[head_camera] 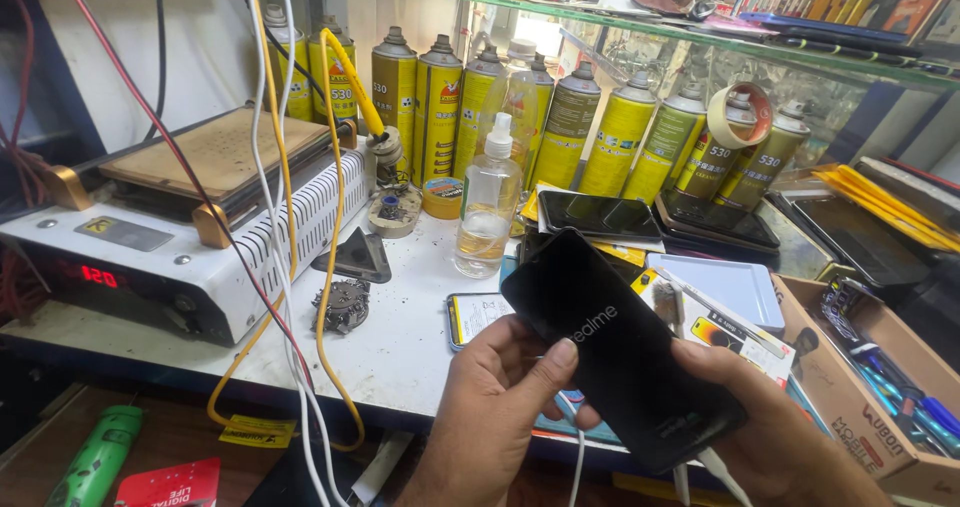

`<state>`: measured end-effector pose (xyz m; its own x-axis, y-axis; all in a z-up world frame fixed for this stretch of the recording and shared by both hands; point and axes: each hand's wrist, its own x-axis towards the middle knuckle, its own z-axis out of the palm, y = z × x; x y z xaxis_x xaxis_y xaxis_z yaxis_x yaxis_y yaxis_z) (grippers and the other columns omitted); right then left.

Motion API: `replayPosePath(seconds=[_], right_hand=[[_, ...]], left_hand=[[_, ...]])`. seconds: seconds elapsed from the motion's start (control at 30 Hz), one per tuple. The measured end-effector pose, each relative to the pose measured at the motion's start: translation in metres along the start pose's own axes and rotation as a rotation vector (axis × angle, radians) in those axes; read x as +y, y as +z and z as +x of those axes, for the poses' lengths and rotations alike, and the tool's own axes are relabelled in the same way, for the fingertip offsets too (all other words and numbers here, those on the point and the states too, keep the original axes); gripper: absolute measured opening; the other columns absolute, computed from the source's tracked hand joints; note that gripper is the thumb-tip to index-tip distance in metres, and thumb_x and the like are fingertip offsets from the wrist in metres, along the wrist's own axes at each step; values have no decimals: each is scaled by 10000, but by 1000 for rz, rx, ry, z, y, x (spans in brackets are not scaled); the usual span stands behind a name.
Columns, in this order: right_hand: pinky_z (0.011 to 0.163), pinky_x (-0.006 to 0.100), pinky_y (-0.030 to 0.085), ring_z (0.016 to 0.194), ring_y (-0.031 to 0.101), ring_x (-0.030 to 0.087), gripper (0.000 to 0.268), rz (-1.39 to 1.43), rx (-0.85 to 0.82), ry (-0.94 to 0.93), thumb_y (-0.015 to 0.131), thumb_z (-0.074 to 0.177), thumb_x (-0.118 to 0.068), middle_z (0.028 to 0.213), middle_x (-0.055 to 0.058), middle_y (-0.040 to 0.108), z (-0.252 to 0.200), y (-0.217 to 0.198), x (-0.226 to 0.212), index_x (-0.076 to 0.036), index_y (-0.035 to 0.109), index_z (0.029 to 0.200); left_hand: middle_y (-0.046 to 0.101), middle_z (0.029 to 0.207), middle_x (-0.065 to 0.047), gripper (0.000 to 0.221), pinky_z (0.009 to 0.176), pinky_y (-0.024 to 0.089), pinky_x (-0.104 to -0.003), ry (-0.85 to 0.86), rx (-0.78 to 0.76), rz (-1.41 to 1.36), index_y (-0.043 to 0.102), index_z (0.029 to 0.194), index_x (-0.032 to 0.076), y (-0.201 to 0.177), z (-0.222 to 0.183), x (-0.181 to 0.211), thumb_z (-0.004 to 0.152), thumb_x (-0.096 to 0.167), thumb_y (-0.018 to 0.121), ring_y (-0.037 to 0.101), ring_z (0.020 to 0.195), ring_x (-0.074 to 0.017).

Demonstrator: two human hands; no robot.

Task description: The person handles a smartphone with a cracked screen, connects a charging cable, and repeatedly opens and closes the back cover to inspect the internal components. The person also wipes the phone's exterior with a cloth.

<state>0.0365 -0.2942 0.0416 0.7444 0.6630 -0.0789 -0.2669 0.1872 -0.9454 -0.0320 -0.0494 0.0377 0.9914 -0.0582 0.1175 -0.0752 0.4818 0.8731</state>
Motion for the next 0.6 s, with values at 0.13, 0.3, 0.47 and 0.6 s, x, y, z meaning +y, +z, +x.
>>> replayPosePath(seconds=[0.13, 0.3, 0.47, 0.6], right_hand=[[780, 407, 624, 877, 770, 289, 482, -285, 142, -21, 677, 941, -273, 1023, 199, 796, 4, 22, -13, 48, 641, 1299], [648, 304, 618, 709, 742, 161, 268, -941, 335, -173, 796, 820, -169, 802, 60, 796, -4, 49, -38, -20, 792, 1043], [667, 317, 582, 767, 756, 178, 397, -1721, 190, -791, 830, 813, -264, 916, 41, 780, -9, 60, -37, -106, 777, 1173], [645, 386, 595, 785, 748, 248, 371, -1929, 17, -895, 773, 768, -189, 992, 83, 776, 0, 55, -21, -57, 724, 1112]], left_hand=[[776, 958, -74, 280, 713, 574, -285, 127, 27, -56, 681, 1118, -21, -3, 3, -4, 921, 174, 718, 705, 831, -131], [760, 1009, -100, 265, 781, 573, -307, 89, 81, -63, 676, 1147, -20, -11, 9, -10, 905, 78, 718, 696, 888, -159], [711, 1129, -119, 439, 872, 583, -338, 198, 218, -38, 619, 1224, -11, -35, 22, -2, 800, -122, 632, 692, 999, -186], [687, 1176, -101, 483, 935, 574, -330, 290, 362, 68, 598, 1241, -9, -58, 29, 15, 781, -157, 615, 674, 1078, -190]])
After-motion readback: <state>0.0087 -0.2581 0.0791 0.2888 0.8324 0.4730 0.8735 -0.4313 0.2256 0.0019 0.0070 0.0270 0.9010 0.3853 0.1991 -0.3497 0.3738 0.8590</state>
